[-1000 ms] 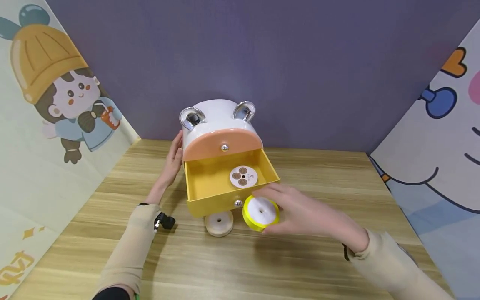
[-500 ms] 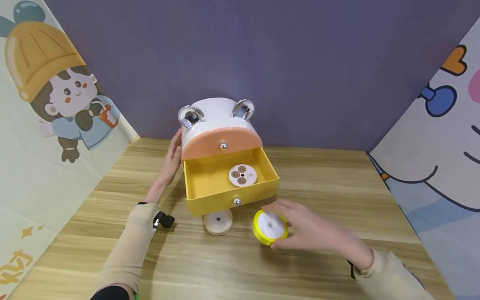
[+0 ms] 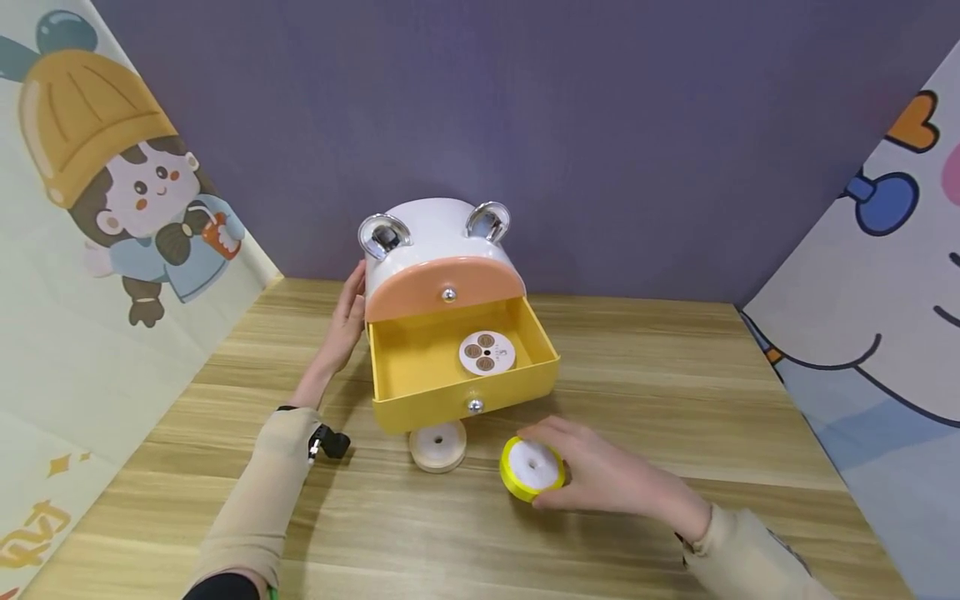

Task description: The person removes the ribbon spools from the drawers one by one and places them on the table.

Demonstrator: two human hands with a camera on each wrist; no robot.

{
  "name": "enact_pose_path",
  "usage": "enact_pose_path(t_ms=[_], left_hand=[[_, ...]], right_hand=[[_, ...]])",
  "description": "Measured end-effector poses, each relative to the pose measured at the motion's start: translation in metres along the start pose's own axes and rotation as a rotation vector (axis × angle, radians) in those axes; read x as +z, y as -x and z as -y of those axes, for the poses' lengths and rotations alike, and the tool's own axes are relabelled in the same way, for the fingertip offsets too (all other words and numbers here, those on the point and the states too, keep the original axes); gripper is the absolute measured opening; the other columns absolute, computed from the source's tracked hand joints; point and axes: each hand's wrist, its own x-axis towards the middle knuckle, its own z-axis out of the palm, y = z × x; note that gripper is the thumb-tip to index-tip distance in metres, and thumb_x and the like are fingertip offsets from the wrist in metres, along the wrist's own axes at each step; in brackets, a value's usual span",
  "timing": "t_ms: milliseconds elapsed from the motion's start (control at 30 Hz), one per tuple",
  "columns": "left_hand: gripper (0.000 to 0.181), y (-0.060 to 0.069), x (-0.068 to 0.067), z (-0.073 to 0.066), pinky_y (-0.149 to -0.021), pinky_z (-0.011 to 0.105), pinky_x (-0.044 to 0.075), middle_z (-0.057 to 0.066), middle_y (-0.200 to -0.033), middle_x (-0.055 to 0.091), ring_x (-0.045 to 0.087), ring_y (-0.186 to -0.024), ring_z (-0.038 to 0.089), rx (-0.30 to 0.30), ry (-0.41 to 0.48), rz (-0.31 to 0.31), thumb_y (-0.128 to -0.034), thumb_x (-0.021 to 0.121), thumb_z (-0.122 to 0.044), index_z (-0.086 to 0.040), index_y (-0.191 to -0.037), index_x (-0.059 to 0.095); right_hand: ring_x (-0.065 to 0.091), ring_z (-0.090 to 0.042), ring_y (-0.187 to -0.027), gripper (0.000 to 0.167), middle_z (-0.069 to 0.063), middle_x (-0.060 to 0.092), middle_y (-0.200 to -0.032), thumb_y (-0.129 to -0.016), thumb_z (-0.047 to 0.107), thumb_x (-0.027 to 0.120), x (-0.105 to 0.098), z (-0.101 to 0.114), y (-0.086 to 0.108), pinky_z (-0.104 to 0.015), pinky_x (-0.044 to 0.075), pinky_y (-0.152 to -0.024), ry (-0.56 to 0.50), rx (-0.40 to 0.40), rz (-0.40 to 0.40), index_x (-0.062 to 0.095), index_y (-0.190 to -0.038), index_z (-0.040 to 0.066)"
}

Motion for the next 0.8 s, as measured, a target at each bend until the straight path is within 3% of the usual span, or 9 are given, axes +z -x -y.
enact_pose_path(t_ms=[267,367,533,700,800], left_hand=[[0.054,-0.001,0.0,0.001,-0.114,0.057,0.039,0.005,-0.17,0.001,0.045,-0.13,0.03,-0.027,-0.004,-0.002,-0.1083,0.031,-0.012,-0.013,-0.16,0.015],[0.054,-0.002,0.0,0.001,-0.114,0.058,0.037,0.006,-0.17,0.001,0.041,-0.137,0.032,-0.029,0.0,0.003,-0.108,0.03,-0.011,-0.013,-0.16,0.014],[0.054,-0.003,0.0,0.003,-0.116,0.06,0.035,0.008,-0.17,0.0,0.023,-0.151,0.037,-0.017,0.005,0.004,-0.108,0.031,-0.011,-0.011,-0.16,0.014],[0.054,-0.004,-0.002,0.013,-0.115,0.061,0.035,0.004,-0.17,0.001,0.025,-0.151,0.037,-0.011,0.017,-0.003,-0.1083,0.03,-0.011,-0.014,-0.16,0.015],[0.054,-0.006,-0.005,0.026,-0.115,0.061,0.035,-0.002,-0.17,0.003,0.028,-0.149,0.035,0.002,0.019,-0.006,-0.1089,0.034,-0.026,-0.021,-0.16,0.017]], right_hand=[[0.064,-0.018,-0.109,0.067,-0.005,0.065,-0.125,-0.077,0.03,0.084,0.014,-0.013,-0.012,-0.033,0.058,-0.091,0.109,-0.016,-0.015,0.058,-0.133,0.002],[0.064,-0.019,-0.108,0.066,-0.007,0.065,-0.124,-0.077,0.028,0.084,0.018,-0.018,-0.016,-0.034,0.058,-0.091,0.113,-0.009,-0.012,0.058,-0.132,0.001],[0.064,-0.019,-0.104,0.064,-0.007,0.066,-0.12,-0.077,0.027,0.084,0.023,-0.025,-0.023,-0.035,0.058,-0.088,0.133,0.0,-0.023,0.059,-0.129,0.002],[0.063,-0.022,-0.106,0.064,-0.008,0.066,-0.121,-0.076,0.028,0.084,0.03,-0.031,-0.03,-0.038,0.058,-0.09,0.158,0.036,-0.015,0.059,-0.128,0.002],[0.063,-0.025,-0.11,0.065,-0.01,0.065,-0.124,-0.076,0.029,0.084,0.035,-0.035,-0.034,-0.042,0.057,-0.092,0.16,0.064,0.004,0.059,-0.129,0.001]])
